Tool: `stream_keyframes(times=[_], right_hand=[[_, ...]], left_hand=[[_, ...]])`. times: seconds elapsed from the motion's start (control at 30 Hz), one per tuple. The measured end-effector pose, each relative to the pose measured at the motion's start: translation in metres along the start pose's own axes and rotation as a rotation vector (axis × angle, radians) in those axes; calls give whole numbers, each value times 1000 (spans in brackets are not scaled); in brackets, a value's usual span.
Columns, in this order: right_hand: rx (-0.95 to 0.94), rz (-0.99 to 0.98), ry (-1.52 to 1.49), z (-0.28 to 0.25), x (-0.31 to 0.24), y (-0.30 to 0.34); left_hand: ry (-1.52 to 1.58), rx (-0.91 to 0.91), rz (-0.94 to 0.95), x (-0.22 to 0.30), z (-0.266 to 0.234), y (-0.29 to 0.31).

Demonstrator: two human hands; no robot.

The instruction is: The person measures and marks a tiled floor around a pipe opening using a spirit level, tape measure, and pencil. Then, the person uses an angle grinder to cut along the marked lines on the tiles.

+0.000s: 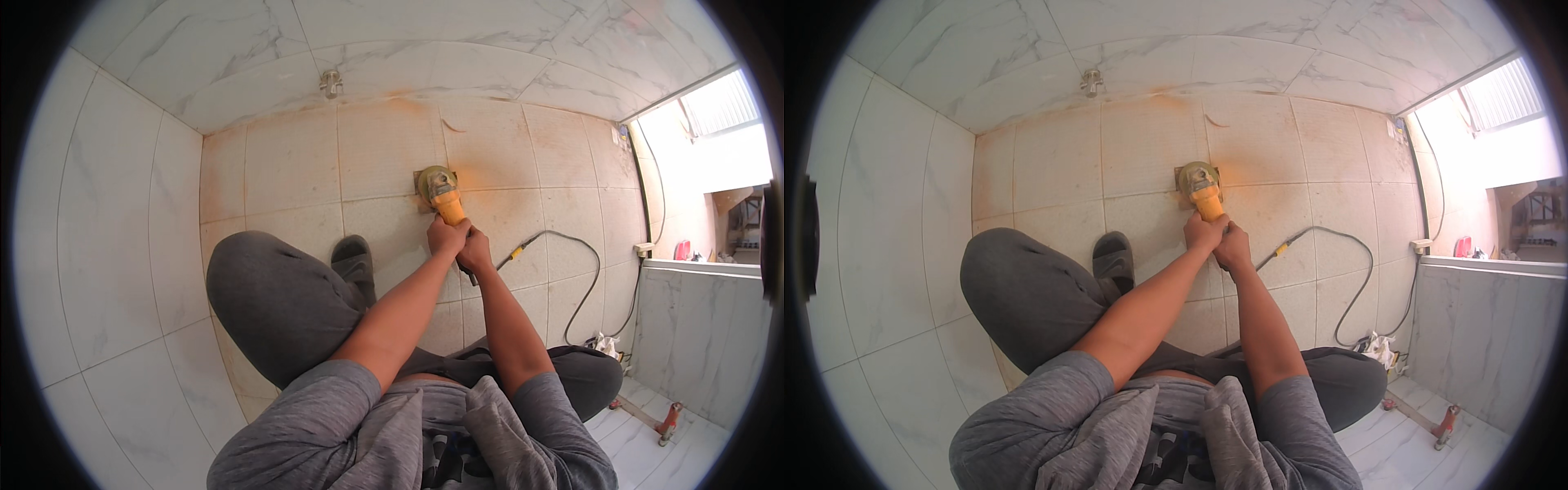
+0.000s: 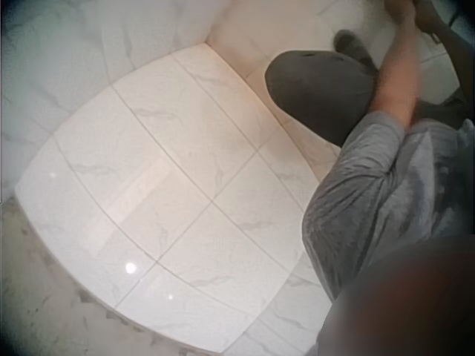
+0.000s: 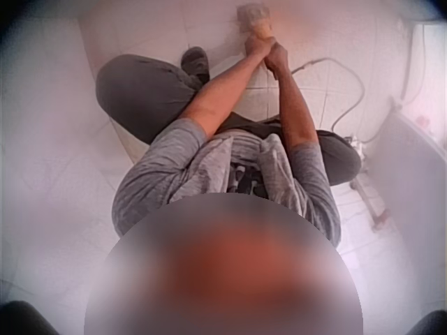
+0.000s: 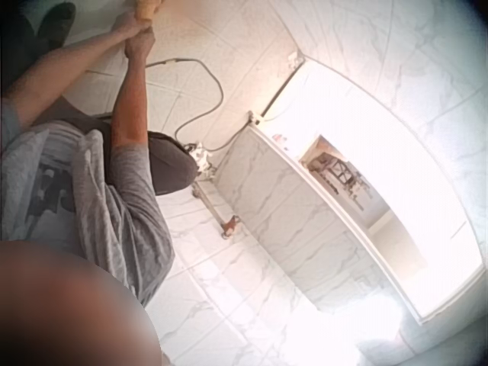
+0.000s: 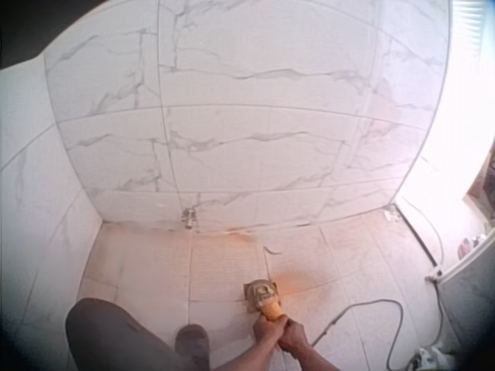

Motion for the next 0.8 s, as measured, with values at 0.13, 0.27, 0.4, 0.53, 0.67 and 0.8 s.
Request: stream_keyframes(times=[0.13, 0.27, 0.4, 0.53, 0.67, 0.8], right_hand=[[11, 16, 29, -1, 0, 2], [-9, 30, -55, -4, 0, 7], [-12, 1, -52, -5, 2, 7], [-4, 7, 19, -6, 5, 8], [-4, -9, -5, -7, 6, 9], [-1, -23, -23, -6, 8, 8]], left_hand=[[12, -7, 0, -2, 2, 0], [-6, -5, 8, -4, 5, 2], [-10, -8, 10, -4, 7, 3], [-24, -1, 8, -5, 9, 4], [-6, -3, 7, -6, 11, 5], [-4, 3, 14, -7, 12, 6]])
Point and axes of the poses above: each hand's wrist, its own y-axis away from the middle knuckle, its own z-axis out of the palm, x = y × z, the point moved 2 cm from there along -y, towards the middle knuckle, and after that the axes turned 2 degrees about -y, right-handed, at the moved point
